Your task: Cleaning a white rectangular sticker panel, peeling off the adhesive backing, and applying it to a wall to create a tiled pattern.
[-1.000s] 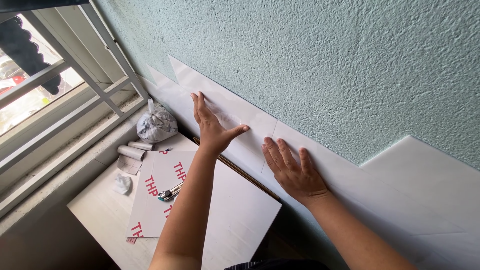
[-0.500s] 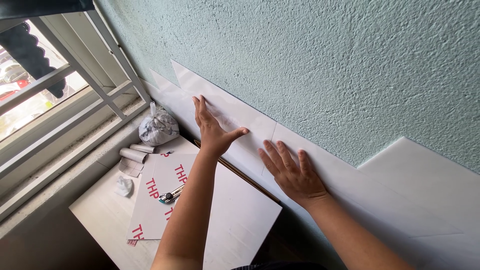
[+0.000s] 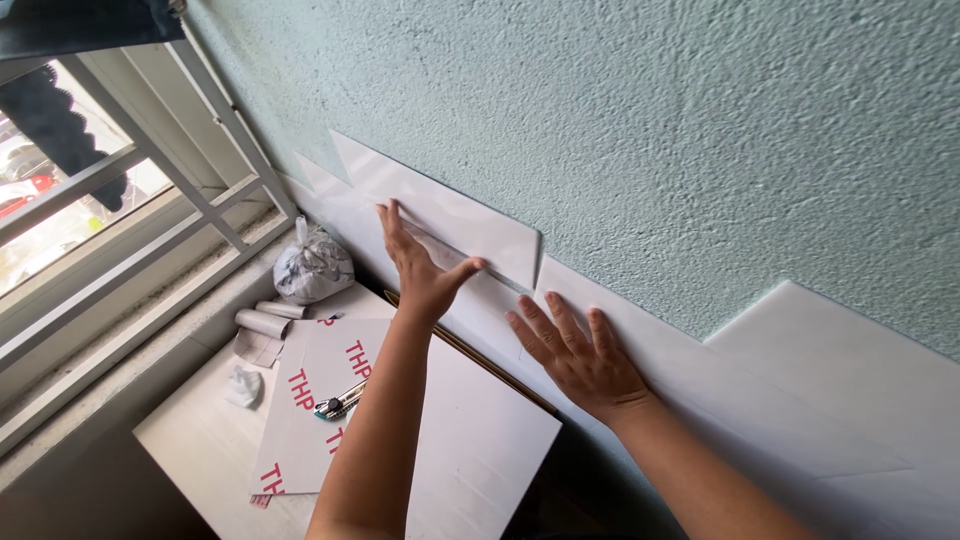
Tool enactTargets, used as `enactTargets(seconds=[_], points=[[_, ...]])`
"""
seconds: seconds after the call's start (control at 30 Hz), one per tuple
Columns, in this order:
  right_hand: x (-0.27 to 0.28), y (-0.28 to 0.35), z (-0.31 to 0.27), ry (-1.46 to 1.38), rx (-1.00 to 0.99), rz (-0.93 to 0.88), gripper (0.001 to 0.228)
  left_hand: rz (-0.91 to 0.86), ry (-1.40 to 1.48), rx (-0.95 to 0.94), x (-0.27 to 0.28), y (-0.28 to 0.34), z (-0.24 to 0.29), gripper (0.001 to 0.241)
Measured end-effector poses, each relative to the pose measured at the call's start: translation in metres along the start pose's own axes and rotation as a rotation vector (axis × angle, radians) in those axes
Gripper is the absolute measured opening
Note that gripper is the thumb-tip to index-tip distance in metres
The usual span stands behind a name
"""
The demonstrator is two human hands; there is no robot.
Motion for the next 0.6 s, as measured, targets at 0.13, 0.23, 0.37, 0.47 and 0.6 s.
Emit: enactTargets(seconds=[0.13,0.23,0.37,0.47,0.6], points=[[0.005,-0.002,0.007,-0.030,0.006,0.051,0.056,0.020,-0.027,-0.049,0.002,-0.014,0.019,0.163],[0.016,-0.009,0.014,-0.092,0.001,0.105,0.051,0.047,0.013,-0.114,0.000,-0.021,0.040,0.161],[0.049,-0.020,0.037,-0.348,-0.019,0.160,0.040,0.071,-0.079,-0.139,-0.006,-0.018,0.069,0.147],[0.074,-0.021,0.058,-0.416,-0.061,0.141,0.035,0.067,-0.106,-0.104,-0.013,-0.019,0.087,0.132],[0.092,-0.020,0.079,-0.367,-0.147,0.123,0.039,0.102,-0.090,-0.122,-0.018,-0.026,0.086,0.133]])
Point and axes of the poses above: each hand's wrist, its own y-axis away from the middle knuckle, its own x-axis out of the back of the hand, z = x × y, the point moved 3 cm from there along -y, towards the middle knuckle, and after that the axes turned 2 degrees about z, right-handed, at the moved point
